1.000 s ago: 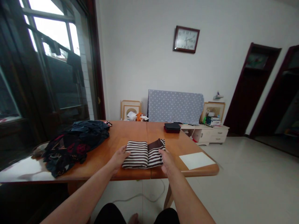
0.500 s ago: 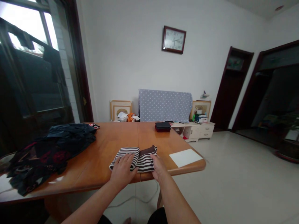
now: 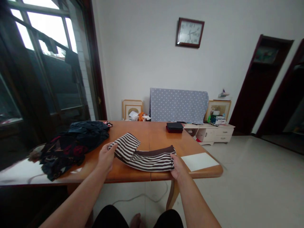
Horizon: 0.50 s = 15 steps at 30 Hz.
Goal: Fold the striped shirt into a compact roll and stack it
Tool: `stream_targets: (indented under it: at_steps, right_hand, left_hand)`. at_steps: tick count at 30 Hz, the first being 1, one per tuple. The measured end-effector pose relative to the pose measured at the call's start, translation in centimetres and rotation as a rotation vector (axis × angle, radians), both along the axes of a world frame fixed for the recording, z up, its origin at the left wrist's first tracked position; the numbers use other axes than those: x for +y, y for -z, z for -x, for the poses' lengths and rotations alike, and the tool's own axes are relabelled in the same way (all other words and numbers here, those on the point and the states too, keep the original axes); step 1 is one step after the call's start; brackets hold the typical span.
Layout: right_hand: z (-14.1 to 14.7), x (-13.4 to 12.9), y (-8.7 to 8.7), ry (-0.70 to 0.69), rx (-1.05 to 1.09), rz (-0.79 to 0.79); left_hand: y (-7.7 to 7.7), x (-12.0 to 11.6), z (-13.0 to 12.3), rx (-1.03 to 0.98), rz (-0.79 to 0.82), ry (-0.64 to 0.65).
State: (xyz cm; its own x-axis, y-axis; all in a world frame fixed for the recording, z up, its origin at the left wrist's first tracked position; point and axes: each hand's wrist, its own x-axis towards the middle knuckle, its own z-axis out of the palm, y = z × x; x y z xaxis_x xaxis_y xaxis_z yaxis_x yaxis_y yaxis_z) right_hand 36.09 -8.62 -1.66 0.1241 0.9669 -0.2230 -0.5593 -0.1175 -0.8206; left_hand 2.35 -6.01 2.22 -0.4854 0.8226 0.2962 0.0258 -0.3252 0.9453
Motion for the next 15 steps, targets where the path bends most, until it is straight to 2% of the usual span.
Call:
stream_targets:
  at_steps: [2,5,7,9,12,15]
  right_hand:
    - [-1.0,0.0,-0.4,0.011,-0.013,0.032]
    - [-1.7,0.1,-0.6,0.005,-0.049,0.093]
    - [-1.9,0.1,-0.5,-0.007,-0.081,0.116]
    - [-2.2,0.2,-0.1,0.003,-0.123,0.112]
    - [-3.1,0.1,0.4,0.046,-0.257,0.055]
    - [-4.3,-0.1,0.4,0.245,-0.585,-0.039]
  left_hand:
    - [1.5,-0.3,1.4,-0.016,0.067,-0.013]
    - [3.8,-1.0,2.5,0.065,0.123,-0.043]
    - [4.7,-1.2,3.0,0.132,0.133,-0.058]
    - [4.9,-1.3,3.5,0.217,0.134,-0.075]
    - [4.6,-1.5,4.5,0.488,0.100,-0.116]
    - [4.1,-2.4,5.2,0.761,0.031,-0.050]
